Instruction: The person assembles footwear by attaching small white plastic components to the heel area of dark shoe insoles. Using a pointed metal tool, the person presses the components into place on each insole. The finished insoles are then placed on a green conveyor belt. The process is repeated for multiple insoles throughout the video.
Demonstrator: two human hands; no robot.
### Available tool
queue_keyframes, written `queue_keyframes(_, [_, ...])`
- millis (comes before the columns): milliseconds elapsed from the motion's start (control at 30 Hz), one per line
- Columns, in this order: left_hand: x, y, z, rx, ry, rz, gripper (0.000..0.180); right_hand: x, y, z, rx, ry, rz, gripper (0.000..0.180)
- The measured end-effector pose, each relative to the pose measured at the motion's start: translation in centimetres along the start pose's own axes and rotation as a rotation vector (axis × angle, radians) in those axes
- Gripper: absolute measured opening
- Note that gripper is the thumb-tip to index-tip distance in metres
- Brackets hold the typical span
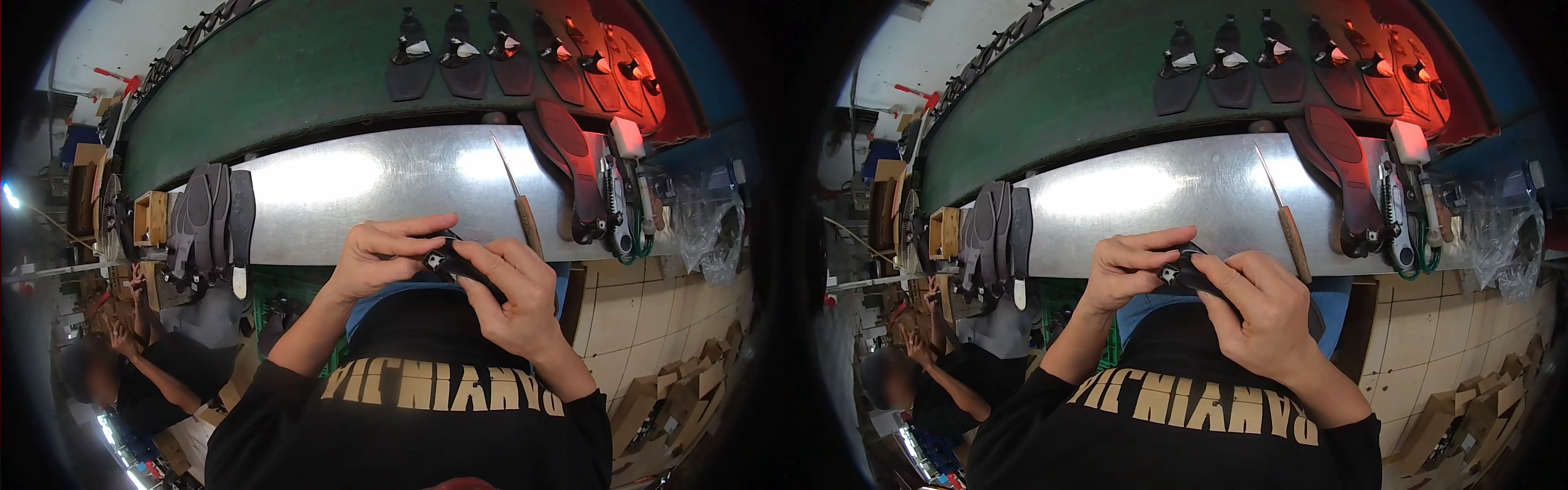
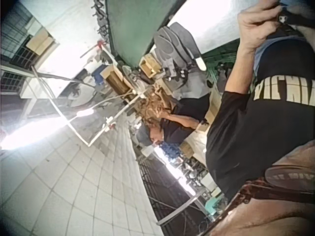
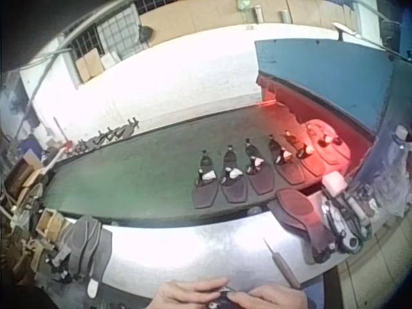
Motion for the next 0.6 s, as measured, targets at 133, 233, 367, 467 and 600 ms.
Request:
queue_keyframes(133, [0.4, 0.1, 0.2, -0.025, -0.005, -0.035, 0.046, 0.1, -0.2, 0.1, -0.01, -0.01, 0.041, 0.036])
queue_keyframes(233, [0.5, 0.2, 0.6, -0.016, 0.017, -0.096, 0.045, 0.2, -0.2, 0.0, 0.007, -0.013, 0.041, 0.036])
queue_keyframes(367, [0.5, -1.1, 0.7, -0.105, 0.194, -0.148, 0.044, 0.5, 1.3, -0.1, 0.115, -0.035, -0.024, 0.034])
queue_keyframes(467, [0.6, -2.2, 0.9, -0.269, 0.25, -0.051, 0.044, 1.1, 3.3, 0.2, 0.22, -0.024, -0.151, 0.033])
queue_keyframes(600, [0.4, -2.9, 1.0, -0.334, 0.234, -0.034, 0.045, 1.7, 4.2, 0.5, 0.251, -0.045, -0.214, 0.023])
Point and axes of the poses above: each hand's wrist, its own z-axis away from the middle knuckle, its own x-axis out of the palm, y = z × x, the point moved 8 cm from there along -z, towards the middle knuckle, and after that the axes turned 4 degrees about x, right-handed, at the moved point
